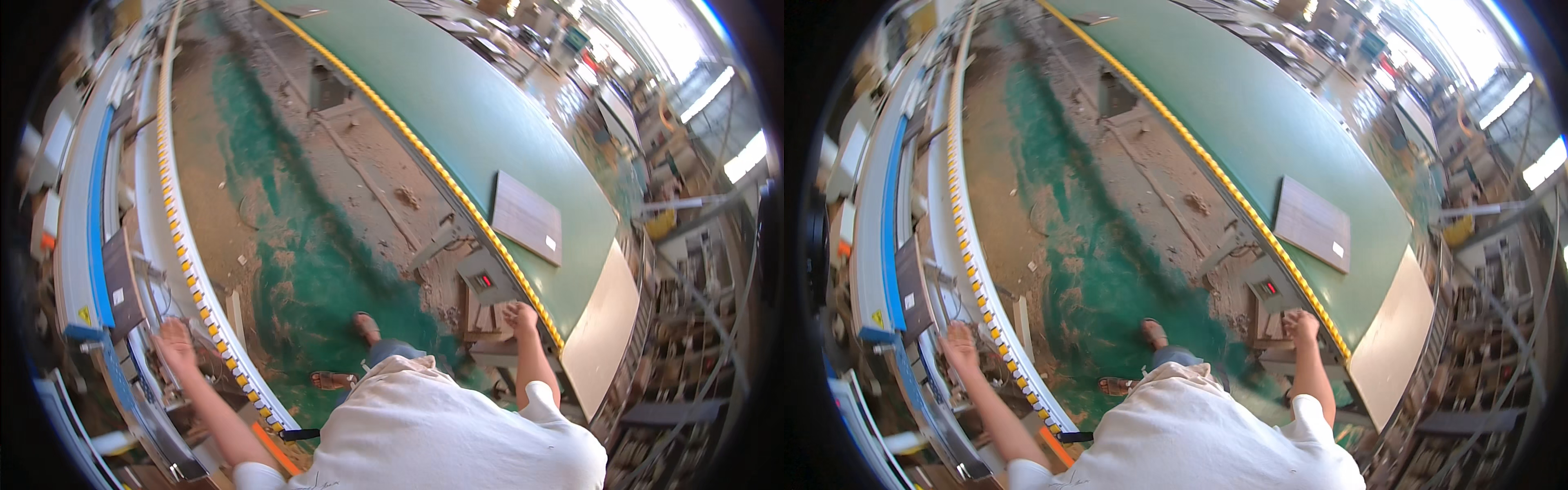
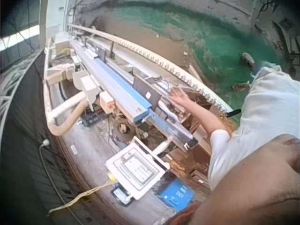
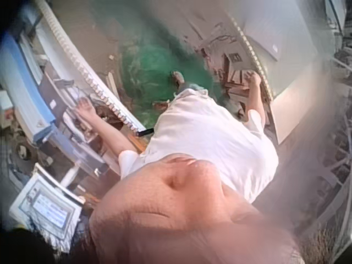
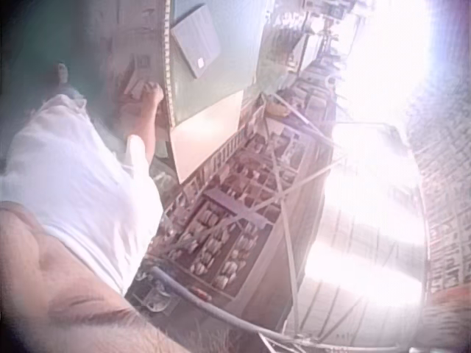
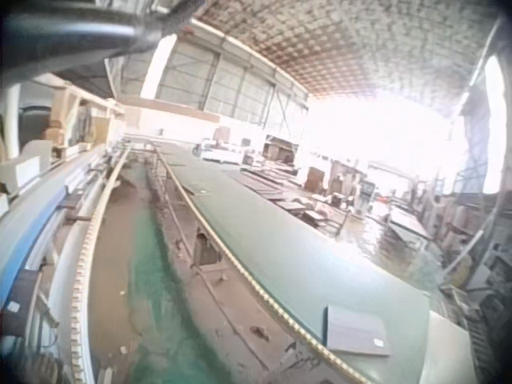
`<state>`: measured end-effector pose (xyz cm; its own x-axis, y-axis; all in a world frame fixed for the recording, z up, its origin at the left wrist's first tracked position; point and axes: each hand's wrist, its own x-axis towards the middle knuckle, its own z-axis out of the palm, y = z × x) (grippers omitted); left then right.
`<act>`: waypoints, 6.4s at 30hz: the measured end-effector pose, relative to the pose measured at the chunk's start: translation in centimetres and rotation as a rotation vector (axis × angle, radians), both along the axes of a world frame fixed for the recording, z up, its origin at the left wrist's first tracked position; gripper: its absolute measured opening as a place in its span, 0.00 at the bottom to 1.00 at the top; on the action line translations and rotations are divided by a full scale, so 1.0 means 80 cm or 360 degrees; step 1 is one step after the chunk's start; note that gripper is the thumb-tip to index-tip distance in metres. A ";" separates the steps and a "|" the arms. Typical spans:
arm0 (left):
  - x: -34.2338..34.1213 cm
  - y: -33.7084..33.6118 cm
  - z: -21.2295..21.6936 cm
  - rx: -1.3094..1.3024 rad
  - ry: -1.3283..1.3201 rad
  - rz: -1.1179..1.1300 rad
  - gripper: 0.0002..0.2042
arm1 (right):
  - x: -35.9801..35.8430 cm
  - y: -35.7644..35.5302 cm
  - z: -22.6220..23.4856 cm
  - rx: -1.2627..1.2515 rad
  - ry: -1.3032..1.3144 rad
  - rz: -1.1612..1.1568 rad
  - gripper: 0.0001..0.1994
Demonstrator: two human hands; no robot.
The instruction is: The person picks up a wooden board, places it into an edge banding machine, and then retrieves it from the other side before repeating the process.
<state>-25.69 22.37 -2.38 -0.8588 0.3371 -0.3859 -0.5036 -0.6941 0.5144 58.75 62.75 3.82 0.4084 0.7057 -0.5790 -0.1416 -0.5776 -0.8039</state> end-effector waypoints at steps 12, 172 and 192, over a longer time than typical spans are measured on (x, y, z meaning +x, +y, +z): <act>0.658 0.170 -0.179 -0.1874 -0.0143 -0.1805 0.18 | 0.387 0.150 -0.027 0.0161 -0.1179 -0.0144 0.15; 0.866 0.865 0.170 -0.0847 0.1375 -0.2936 0.28 | 0.274 0.209 -0.021 0.0256 -0.0325 0.0006 0.14; 0.426 -0.049 0.064 -0.0325 0.0025 -0.0442 0.24 | -0.541 -0.109 0.119 -0.0324 0.1359 0.2826 0.28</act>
<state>8.37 18.42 2.72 -0.7514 0.4759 -0.4571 -0.6499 -0.4136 0.6377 15.43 54.01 13.35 -0.9349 -0.1550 -0.3192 0.3508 -0.5380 -0.7665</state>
